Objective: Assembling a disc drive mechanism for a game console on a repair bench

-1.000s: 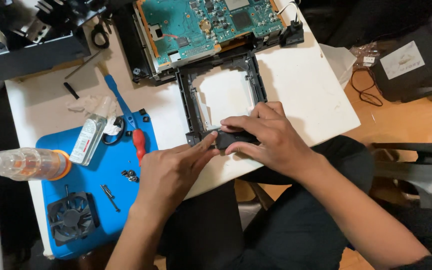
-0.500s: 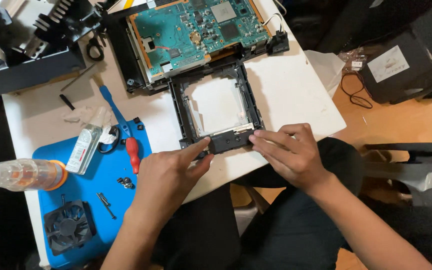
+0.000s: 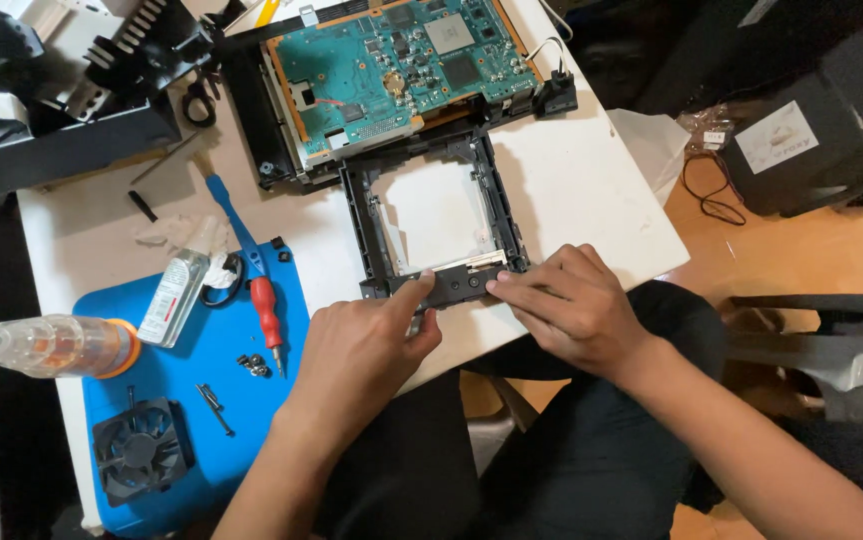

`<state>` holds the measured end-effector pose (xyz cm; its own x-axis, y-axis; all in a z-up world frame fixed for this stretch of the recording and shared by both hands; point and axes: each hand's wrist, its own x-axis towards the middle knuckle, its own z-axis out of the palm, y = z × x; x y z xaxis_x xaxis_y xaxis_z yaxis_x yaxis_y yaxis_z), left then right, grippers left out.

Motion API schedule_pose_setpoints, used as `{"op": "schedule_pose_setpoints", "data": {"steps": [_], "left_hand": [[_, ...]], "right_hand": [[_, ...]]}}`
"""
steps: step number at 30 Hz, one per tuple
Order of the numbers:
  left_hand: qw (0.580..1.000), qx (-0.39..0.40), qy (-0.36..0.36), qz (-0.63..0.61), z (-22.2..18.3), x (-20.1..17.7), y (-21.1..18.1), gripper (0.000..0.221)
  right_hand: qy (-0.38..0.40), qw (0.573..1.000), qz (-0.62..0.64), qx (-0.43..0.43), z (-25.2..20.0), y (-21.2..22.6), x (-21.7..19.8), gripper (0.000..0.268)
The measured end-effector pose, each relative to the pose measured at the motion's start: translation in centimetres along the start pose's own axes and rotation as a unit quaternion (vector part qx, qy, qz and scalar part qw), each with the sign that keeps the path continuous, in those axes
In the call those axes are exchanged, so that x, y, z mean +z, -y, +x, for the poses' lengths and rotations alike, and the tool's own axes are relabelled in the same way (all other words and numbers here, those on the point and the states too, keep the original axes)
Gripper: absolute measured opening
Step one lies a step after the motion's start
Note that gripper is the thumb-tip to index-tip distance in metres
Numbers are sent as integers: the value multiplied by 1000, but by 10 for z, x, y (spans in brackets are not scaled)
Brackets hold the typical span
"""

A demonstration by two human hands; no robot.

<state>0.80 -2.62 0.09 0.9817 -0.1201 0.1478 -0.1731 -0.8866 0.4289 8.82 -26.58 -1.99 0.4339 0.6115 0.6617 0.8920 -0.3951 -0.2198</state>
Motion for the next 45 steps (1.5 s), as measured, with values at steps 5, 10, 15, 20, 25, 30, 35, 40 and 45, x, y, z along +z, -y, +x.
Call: {"op": "schedule_pose_setpoints", "data": {"steps": [5,10,15,20,25,30,35,40,45], "left_hand": [[1000,-9,-7,-24,-4,-2,2,29],[999,-19,-15,-30,-12,-2,-1,30],[997,-62,-19,-33,-15,2,5,27],[993,-77,13,-84,-7,-19,1,27],[990,-52,3,-129,-5,-14,10,27],[980,-65,-14,-188,-12,-18,9,48],[983,-44,-63,-168,-10,-26,10,49],[972,-76,-94,-201,-13,-21,20,46],[953,-139,-157,-218,-18,-12,28,4]], "right_hand": [[-6,998,-60,-18,2,11,10,18],[-4,992,-118,-38,-3,16,19,13],[52,993,-98,-50,6,25,20,18],[42,989,-132,-43,2,37,26,30],[35,992,-115,-32,1,30,31,28],[31,995,-90,1,-1,30,33,30],[29,997,-59,32,1,33,34,27],[29,998,-35,40,9,35,29,23],[19,999,-23,45,14,35,30,21]]}}
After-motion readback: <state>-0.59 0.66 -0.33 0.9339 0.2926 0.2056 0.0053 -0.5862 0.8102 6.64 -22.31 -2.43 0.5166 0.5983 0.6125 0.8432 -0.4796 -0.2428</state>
